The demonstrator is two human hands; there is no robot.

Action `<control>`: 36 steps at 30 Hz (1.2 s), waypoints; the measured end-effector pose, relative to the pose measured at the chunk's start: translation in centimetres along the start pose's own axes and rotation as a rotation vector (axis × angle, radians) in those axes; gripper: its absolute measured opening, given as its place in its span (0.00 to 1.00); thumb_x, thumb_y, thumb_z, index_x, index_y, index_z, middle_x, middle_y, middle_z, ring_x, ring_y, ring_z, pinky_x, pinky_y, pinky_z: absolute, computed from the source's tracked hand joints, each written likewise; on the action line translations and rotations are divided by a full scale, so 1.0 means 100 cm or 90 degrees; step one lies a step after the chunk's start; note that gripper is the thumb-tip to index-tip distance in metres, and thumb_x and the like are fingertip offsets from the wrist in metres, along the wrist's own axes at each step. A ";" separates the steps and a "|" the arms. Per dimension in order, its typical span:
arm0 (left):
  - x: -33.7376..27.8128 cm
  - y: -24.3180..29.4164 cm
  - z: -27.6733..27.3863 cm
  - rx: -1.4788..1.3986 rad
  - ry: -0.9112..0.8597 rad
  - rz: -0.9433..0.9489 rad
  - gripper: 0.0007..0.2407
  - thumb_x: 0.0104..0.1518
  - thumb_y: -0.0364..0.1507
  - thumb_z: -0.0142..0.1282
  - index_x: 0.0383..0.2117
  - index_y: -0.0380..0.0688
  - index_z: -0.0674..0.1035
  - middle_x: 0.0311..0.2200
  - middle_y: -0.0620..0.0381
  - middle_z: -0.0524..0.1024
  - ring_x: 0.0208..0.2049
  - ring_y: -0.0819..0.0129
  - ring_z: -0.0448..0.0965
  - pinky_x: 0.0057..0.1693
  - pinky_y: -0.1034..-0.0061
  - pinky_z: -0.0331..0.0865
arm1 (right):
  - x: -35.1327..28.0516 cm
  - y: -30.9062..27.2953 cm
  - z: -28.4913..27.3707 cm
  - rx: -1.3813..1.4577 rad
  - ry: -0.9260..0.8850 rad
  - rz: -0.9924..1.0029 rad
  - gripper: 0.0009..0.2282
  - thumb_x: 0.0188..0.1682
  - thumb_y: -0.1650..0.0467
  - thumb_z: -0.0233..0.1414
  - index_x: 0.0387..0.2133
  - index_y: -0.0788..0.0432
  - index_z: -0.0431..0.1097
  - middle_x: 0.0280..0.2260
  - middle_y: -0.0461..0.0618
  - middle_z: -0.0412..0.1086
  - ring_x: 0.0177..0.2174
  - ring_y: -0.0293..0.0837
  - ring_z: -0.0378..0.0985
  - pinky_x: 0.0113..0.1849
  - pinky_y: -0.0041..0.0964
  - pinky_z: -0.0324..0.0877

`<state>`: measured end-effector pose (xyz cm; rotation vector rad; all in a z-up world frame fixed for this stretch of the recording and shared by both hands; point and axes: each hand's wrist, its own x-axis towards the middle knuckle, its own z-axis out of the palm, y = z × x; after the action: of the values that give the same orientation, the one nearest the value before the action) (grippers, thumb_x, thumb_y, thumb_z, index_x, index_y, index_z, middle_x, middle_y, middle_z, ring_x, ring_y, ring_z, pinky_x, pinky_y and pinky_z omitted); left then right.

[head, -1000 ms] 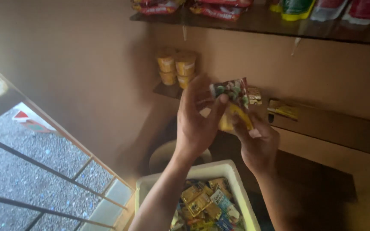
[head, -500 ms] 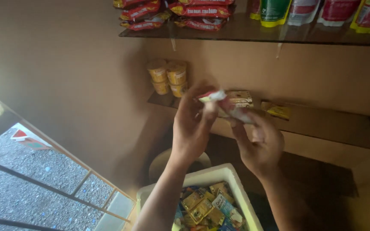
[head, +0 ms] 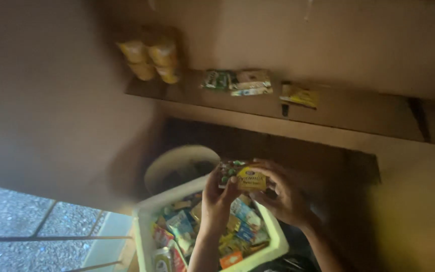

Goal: Organizing various grocery items from a bin onto shelves in a grocery store setting.

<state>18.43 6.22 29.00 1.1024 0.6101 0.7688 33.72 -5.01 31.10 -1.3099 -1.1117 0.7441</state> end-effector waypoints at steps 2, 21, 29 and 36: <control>0.006 -0.012 0.008 0.008 -0.028 -0.021 0.22 0.61 0.28 0.59 0.62 0.36 0.70 0.50 0.48 0.79 0.46 0.67 0.80 0.51 0.71 0.78 | -0.007 0.022 -0.014 -0.029 0.025 0.064 0.24 0.46 0.70 0.61 0.57 0.59 0.67 0.61 0.53 0.63 0.61 0.49 0.66 0.56 0.46 0.70; 0.207 -0.034 0.151 0.625 -0.057 0.429 0.24 0.55 0.25 0.61 0.60 0.40 0.71 0.55 0.42 0.76 0.57 0.43 0.74 0.60 0.58 0.71 | 0.118 0.040 -0.199 -0.625 0.188 -0.197 0.26 0.51 0.67 0.63 0.62 0.60 0.63 0.60 0.63 0.66 0.59 0.60 0.69 0.58 0.52 0.66; 0.217 -0.047 0.163 0.680 -0.046 0.419 0.21 0.58 0.28 0.60 0.58 0.37 0.72 0.59 0.38 0.71 0.59 0.42 0.70 0.62 0.55 0.65 | 0.129 0.065 -0.210 -0.660 0.178 -0.229 0.26 0.50 0.67 0.61 0.60 0.61 0.62 0.59 0.67 0.64 0.58 0.64 0.68 0.57 0.52 0.67; 0.218 -0.049 0.164 0.630 -0.026 0.415 0.21 0.56 0.29 0.61 0.57 0.35 0.73 0.57 0.38 0.72 0.57 0.41 0.71 0.59 0.54 0.66 | 0.128 0.068 -0.212 -0.654 0.168 -0.248 0.26 0.51 0.70 0.62 0.62 0.62 0.62 0.59 0.64 0.65 0.59 0.62 0.69 0.59 0.54 0.66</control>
<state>45.21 13.44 28.66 2.2935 0.6057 1.0166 58.80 0.19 29.04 -1.8593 -1.5300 -0.3691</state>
